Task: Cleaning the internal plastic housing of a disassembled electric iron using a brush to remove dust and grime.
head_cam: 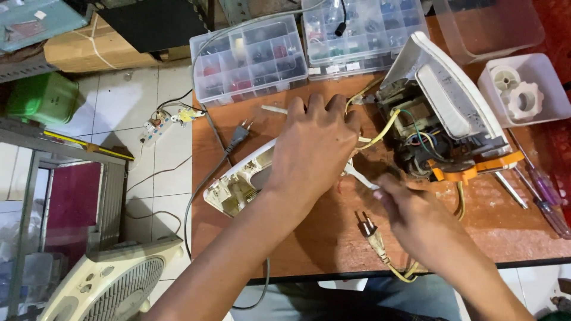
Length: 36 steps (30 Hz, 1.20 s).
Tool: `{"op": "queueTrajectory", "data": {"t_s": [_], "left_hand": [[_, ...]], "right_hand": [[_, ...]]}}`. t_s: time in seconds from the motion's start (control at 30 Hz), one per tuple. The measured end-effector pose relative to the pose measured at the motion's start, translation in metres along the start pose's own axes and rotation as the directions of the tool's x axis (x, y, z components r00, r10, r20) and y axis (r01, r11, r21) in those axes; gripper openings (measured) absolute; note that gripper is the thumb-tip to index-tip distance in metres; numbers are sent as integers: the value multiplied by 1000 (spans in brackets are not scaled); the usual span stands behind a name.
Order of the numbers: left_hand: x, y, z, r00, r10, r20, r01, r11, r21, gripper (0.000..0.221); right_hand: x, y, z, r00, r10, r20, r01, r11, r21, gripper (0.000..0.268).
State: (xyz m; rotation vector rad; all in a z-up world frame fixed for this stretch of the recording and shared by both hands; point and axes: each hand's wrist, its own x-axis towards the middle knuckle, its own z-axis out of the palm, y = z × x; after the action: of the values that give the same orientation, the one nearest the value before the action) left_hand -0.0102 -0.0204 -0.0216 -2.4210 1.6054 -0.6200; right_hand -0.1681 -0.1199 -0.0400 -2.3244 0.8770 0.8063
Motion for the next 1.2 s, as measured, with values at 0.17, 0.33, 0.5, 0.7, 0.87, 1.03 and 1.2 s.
{"op": "queueTrajectory", "data": {"t_s": [0.17,0.33,0.5,0.7,0.87,1.03,1.2], "left_hand": [[1,-3,2,996,18,83,-14,999,-42,43],[3,-4,-2,991,27,130,-21,999,-43,48],[3,-3,5,994,25,107,-21,999,-39,40],[11,-2,9,999,-49,-18,48,997,-65,17],[19,-13,6,975,58,214,-46,997,-61,74],[20,-13,31,1000,27,9,-22,941,-338,66],[20,-23,8,953,165,254,-37,895,-445,64]], "right_hand": [[13,4,35,801,-413,-433,269,895,-356,25],[-5,7,35,772,-432,-467,112,815,-568,44],[2,-13,20,622,-575,-532,37,700,-713,40],[-3,4,25,602,-574,-556,223,789,-573,39],[-2,2,16,576,-557,-598,219,810,-544,54],[-8,1,5,793,-429,-432,188,847,-497,48],[-8,-1,2,694,-477,-539,364,879,-308,38]]}}
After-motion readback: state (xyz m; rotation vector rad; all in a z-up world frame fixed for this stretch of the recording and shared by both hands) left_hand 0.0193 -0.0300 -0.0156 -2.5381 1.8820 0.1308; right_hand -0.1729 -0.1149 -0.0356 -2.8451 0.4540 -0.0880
